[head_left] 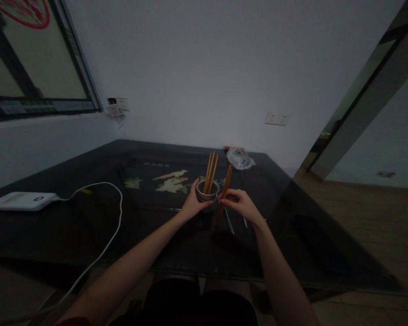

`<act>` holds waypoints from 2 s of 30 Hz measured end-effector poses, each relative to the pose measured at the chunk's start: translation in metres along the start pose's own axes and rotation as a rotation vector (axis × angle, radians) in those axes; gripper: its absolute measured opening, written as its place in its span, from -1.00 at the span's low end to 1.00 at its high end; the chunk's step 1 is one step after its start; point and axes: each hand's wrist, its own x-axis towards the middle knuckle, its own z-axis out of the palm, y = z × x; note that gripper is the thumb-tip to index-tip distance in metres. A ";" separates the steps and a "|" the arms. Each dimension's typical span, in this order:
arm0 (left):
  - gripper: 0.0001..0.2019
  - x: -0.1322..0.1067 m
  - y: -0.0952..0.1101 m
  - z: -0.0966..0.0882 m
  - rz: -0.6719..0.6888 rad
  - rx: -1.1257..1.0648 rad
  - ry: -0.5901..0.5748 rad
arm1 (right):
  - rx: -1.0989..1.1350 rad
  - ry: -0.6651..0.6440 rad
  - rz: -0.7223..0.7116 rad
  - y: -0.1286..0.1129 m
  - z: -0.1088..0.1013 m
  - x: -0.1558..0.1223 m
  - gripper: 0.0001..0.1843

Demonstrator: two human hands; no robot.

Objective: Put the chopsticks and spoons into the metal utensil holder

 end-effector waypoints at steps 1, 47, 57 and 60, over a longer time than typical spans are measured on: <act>0.01 0.001 -0.002 0.000 -0.002 0.002 0.007 | 0.001 0.004 -0.002 0.000 0.000 0.000 -0.70; -0.14 -0.002 0.004 -0.002 -0.090 0.016 -0.039 | -0.459 0.586 0.021 -0.013 0.010 0.056 -0.85; -0.16 -0.001 0.003 -0.003 -0.092 0.026 -0.043 | -0.613 0.500 0.149 -0.003 0.019 0.058 -0.91; -0.17 -0.001 0.004 -0.003 -0.100 0.030 -0.032 | -0.661 0.492 0.167 -0.002 0.019 0.058 -0.90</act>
